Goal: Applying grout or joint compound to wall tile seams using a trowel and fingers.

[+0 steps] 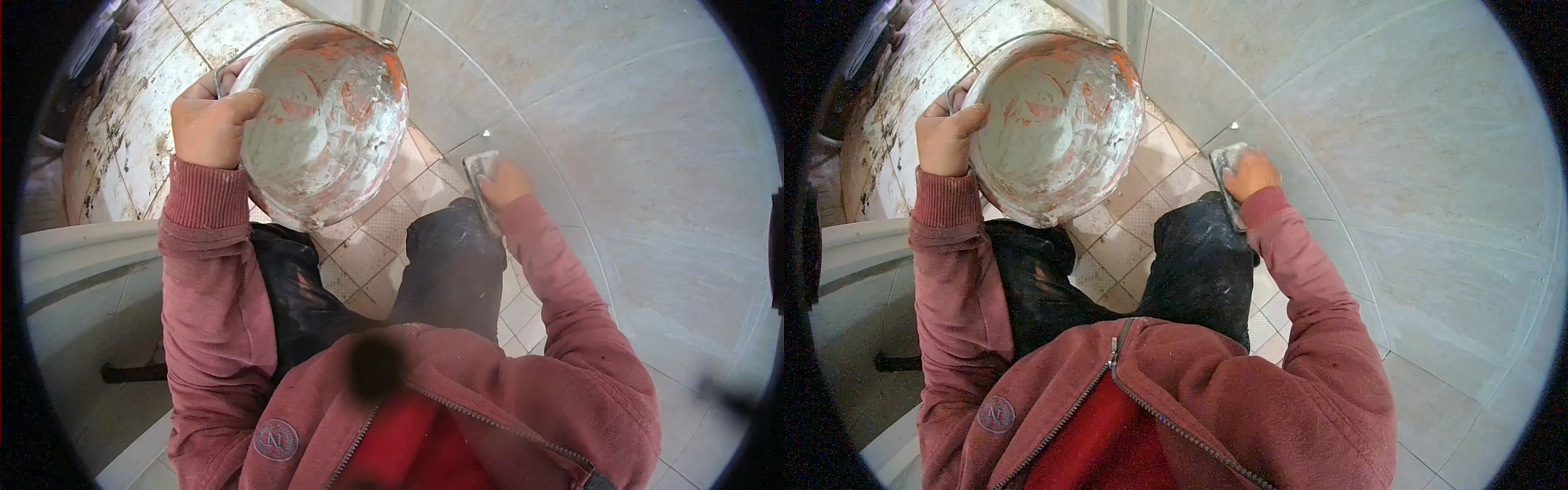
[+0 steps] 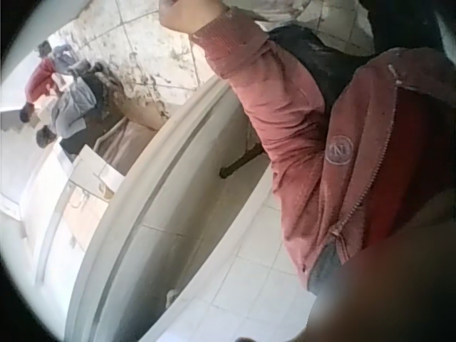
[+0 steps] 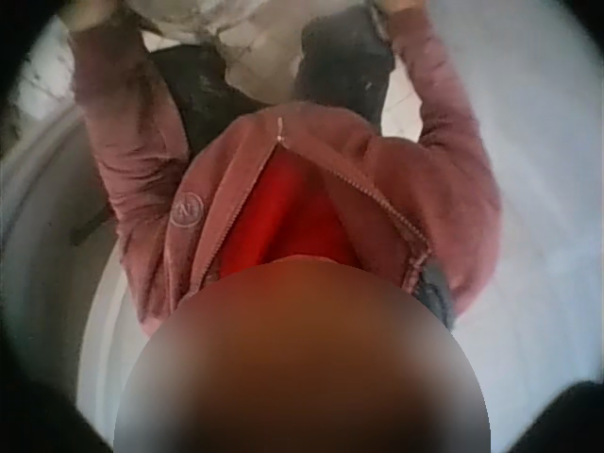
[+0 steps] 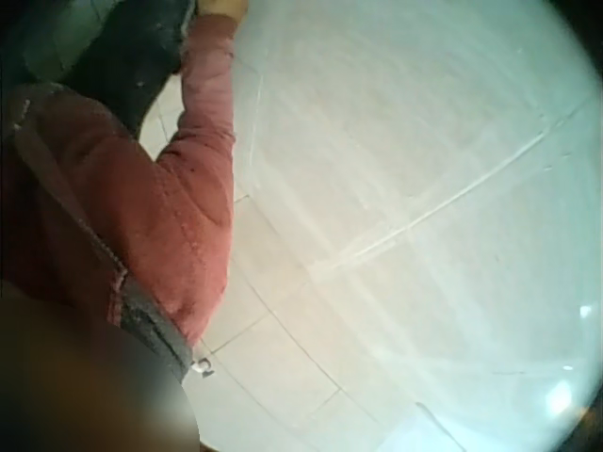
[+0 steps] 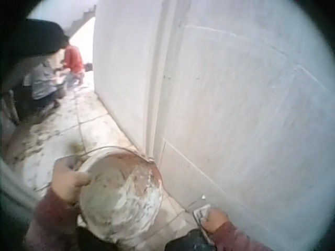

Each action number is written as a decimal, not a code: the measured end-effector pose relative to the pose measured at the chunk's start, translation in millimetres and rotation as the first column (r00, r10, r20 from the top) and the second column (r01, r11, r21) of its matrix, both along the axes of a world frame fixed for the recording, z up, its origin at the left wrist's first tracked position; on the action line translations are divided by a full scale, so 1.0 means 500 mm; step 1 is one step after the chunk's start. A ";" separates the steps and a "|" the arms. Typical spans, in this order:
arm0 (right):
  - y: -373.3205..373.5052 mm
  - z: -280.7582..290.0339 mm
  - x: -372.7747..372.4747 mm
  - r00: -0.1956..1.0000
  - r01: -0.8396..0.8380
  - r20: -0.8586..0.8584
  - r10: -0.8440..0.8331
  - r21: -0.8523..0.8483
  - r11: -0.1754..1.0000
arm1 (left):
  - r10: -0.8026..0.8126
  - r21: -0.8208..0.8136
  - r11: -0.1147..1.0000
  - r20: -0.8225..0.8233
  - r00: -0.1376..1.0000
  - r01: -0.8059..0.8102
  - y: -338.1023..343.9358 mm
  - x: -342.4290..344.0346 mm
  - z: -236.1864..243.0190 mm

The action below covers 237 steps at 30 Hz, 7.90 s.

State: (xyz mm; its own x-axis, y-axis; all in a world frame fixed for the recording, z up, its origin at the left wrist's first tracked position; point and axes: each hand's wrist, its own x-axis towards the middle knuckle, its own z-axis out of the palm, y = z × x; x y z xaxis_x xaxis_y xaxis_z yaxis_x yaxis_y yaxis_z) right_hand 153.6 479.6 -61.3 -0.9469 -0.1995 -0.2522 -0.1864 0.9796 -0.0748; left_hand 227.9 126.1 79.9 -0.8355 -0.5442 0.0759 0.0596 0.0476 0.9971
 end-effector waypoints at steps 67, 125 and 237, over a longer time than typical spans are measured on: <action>-0.095 -0.296 -0.153 0.711 -0.595 0.154 0.686 0.650 0.472 | -0.118 -0.033 0.992 0.051 0.992 0.120 -0.008 -0.033 0.013; -0.051 -0.509 -0.206 0.837 -0.481 0.045 0.545 0.535 0.695 | -0.198 -0.084 0.975 0.087 0.976 0.206 -0.015 -0.078 0.026; -0.134 -0.422 -0.101 0.907 -0.399 0.148 0.393 0.595 0.698 | -0.032 -0.125 0.991 0.102 0.994 0.044 -0.035 -0.028 -0.004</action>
State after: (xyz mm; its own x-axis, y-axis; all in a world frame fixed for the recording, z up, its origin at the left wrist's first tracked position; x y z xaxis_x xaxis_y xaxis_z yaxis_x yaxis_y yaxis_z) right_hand 103.0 412.7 -272.5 -0.8126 -0.3606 -0.4579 -0.5701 0.6549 0.4960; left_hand 213.6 108.7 78.1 -0.8623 -0.5031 0.0577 -0.0353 0.1734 0.9842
